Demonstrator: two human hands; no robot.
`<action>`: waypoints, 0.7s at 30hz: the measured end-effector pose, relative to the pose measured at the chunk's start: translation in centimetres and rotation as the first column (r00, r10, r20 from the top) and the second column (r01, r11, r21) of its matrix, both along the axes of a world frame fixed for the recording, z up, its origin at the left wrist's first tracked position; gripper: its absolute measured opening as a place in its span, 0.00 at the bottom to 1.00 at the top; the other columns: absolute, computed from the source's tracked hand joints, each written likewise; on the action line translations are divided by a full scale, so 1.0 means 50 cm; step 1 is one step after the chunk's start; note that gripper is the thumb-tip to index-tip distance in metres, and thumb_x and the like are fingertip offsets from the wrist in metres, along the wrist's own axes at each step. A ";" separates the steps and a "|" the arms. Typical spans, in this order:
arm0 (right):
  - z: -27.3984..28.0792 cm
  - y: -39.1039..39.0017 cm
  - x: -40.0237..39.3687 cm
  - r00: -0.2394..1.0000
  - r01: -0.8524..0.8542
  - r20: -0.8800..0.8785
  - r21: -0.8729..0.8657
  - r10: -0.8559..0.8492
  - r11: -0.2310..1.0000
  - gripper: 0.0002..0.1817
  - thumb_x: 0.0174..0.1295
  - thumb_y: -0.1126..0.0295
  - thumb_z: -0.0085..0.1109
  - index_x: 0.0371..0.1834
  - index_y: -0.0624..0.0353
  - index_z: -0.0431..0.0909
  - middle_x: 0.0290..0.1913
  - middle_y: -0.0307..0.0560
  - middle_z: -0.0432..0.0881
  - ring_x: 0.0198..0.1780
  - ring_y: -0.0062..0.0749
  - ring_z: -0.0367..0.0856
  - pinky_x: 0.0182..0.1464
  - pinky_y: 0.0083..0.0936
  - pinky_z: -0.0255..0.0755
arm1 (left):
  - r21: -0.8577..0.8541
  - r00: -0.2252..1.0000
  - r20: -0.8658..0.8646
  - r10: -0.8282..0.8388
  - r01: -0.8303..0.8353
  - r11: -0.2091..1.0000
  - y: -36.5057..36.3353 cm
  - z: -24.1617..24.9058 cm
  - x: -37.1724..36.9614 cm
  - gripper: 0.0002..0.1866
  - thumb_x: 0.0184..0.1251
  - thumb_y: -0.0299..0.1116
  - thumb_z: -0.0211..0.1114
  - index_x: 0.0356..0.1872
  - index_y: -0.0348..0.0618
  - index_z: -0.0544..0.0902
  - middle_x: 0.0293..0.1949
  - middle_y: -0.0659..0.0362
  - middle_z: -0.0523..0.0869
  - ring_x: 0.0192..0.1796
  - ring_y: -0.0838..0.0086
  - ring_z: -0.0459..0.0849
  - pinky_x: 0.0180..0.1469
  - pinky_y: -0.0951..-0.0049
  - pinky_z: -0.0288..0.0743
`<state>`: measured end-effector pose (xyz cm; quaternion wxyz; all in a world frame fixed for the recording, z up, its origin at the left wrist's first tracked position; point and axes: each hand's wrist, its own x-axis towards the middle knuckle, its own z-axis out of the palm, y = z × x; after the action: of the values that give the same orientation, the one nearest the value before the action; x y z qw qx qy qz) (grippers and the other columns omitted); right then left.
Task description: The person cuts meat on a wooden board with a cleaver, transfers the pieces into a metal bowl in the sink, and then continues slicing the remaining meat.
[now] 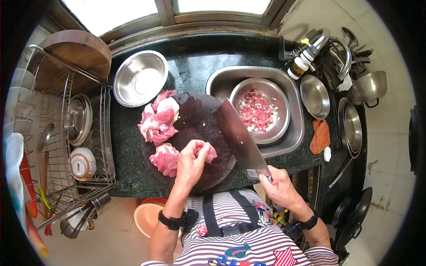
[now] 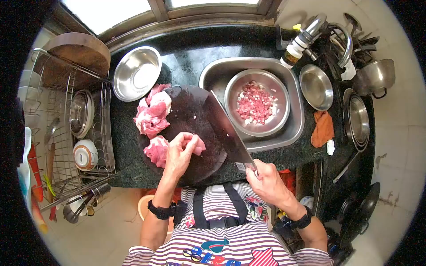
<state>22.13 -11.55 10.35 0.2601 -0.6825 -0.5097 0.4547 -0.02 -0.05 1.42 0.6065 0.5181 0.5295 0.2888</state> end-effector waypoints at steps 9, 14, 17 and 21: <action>-0.026 0.001 -0.012 0.981 -0.116 0.157 0.034 0.109 0.993 0.04 0.63 0.76 0.55 0.32 0.65 0.72 0.21 0.60 0.74 0.25 0.60 0.77 0.27 0.43 0.67 | 0.309 0.964 -0.240 0.110 -0.031 0.950 0.004 -0.016 0.008 0.14 0.62 0.18 0.66 0.49 0.35 0.80 0.54 0.51 0.80 0.52 0.71 0.84 0.51 0.69 0.85; -0.046 -0.009 -0.015 0.965 -0.157 0.225 0.078 0.136 0.984 0.04 0.62 0.75 0.55 0.34 0.64 0.71 0.25 0.61 0.77 0.29 0.61 0.79 0.30 0.47 0.70 | 0.160 0.987 0.012 0.157 -0.157 0.974 -0.004 -0.021 -0.024 0.19 0.59 0.14 0.65 0.52 0.36 0.79 0.59 0.51 0.73 0.58 0.68 0.80 0.58 0.68 0.82; -0.045 -0.007 -0.013 0.953 -0.179 0.262 0.069 0.155 0.981 0.04 0.62 0.75 0.55 0.35 0.64 0.71 0.25 0.61 0.78 0.29 0.61 0.80 0.31 0.47 0.72 | 0.083 0.990 -0.142 -0.004 0.016 0.996 -0.002 -0.021 -0.034 0.18 0.60 0.14 0.65 0.52 0.34 0.80 0.55 0.53 0.76 0.52 0.70 0.84 0.52 0.72 0.84; -0.038 -0.006 -0.011 0.968 -0.152 0.211 0.071 0.134 0.986 0.04 0.62 0.76 0.55 0.36 0.64 0.72 0.26 0.62 0.78 0.30 0.61 0.80 0.31 0.47 0.72 | 0.399 0.961 -0.241 0.136 -0.029 0.917 -0.015 -0.005 -0.009 0.15 0.59 0.19 0.68 0.48 0.32 0.81 0.47 0.54 0.78 0.40 0.74 0.84 0.41 0.77 0.84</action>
<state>21.57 -11.85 8.45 0.2021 -0.6751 -0.6012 0.3768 -0.48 -0.82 1.16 0.4021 0.6394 0.5585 0.3428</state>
